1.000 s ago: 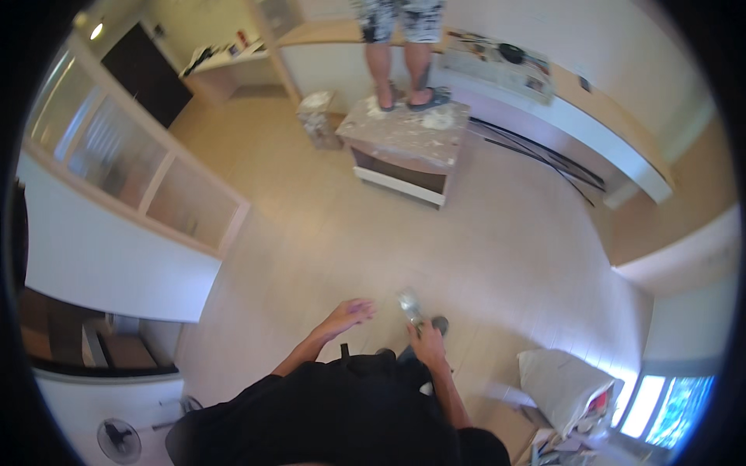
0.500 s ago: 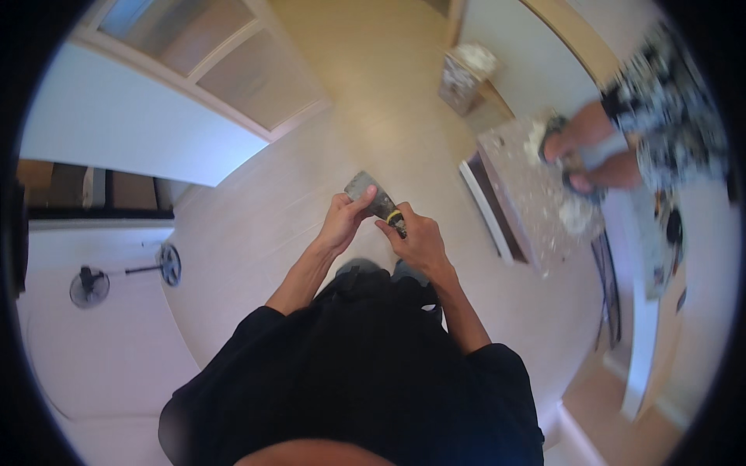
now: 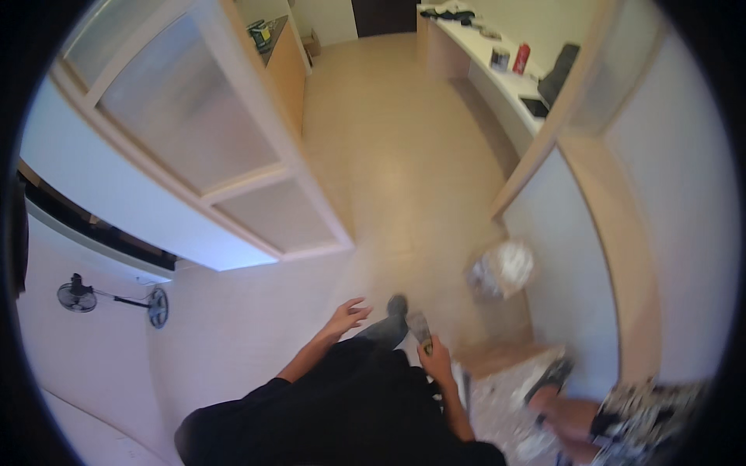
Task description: The person opens a paint can, scoops white paint onto a countertop, adds water, and mixes the paint with a putty knife. The person also washes hands and the tool during the process.
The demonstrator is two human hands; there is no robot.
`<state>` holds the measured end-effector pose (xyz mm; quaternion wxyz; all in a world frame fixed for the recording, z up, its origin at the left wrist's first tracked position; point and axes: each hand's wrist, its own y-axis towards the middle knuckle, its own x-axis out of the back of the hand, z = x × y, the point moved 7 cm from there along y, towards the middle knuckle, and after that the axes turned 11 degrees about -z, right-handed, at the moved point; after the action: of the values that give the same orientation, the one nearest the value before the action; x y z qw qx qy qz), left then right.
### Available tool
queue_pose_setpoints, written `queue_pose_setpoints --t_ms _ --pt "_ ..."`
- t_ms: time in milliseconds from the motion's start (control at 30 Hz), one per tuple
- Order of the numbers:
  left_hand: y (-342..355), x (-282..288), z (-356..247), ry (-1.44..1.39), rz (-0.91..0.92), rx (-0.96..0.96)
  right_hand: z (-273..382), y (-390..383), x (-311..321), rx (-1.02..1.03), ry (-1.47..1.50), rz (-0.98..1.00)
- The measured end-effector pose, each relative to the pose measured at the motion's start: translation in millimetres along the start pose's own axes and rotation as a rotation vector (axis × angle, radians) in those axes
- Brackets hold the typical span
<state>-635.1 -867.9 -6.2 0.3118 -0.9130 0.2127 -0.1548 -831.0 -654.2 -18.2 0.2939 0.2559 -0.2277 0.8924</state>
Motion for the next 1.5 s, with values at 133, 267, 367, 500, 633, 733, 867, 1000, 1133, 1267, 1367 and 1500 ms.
queue_pose_setpoints --t_ms 133,267,367,500,633,733,867,1000,1133,1267,1367,1500 --pt "121 -19 -142 0.17 0.06 -0.233 -47 96 68 -0.095 -0.143 -0.178" --pt "228 -60 -322 0.138 0.047 -0.518 -51 213 115 -0.313 0.094 -0.249" --pt "308 -73 -415 0.119 -0.03 -0.612 -34 335 111 -0.394 0.129 -0.188" --pt "424 -55 -481 0.061 -0.17 -0.507 42 530 90 -0.09 -0.096 -0.149" --pt "508 45 -523 0.025 -0.365 -0.412 167 721 63 0.107 -0.065 0.05" --pt "542 152 -554 -0.169 -0.597 -0.435 281 852 41 0.282 -0.1 0.211" --pt "587 291 -613 -0.372 -0.83 -0.458 416 1003 -8 0.541 -0.172 0.213" --pt "670 407 -699 -0.488 -0.963 -0.452 481 1104 -79 0.441 -0.066 0.186" --pt "778 495 -796 -0.551 -0.991 -0.488 487 1162 -133 0.375 -0.204 0.298" --pt "902 588 -904 -0.666 -0.928 -0.511 466 1204 -147 0.102 -0.083 0.238" --pt "993 658 -962 -0.7 -0.984 -0.499 459 1241 -165 -0.152 0.07 0.213" --pt "1091 728 -988 -0.802 -1.166 -0.361 493 1340 -198 -0.089 -0.116 0.252"
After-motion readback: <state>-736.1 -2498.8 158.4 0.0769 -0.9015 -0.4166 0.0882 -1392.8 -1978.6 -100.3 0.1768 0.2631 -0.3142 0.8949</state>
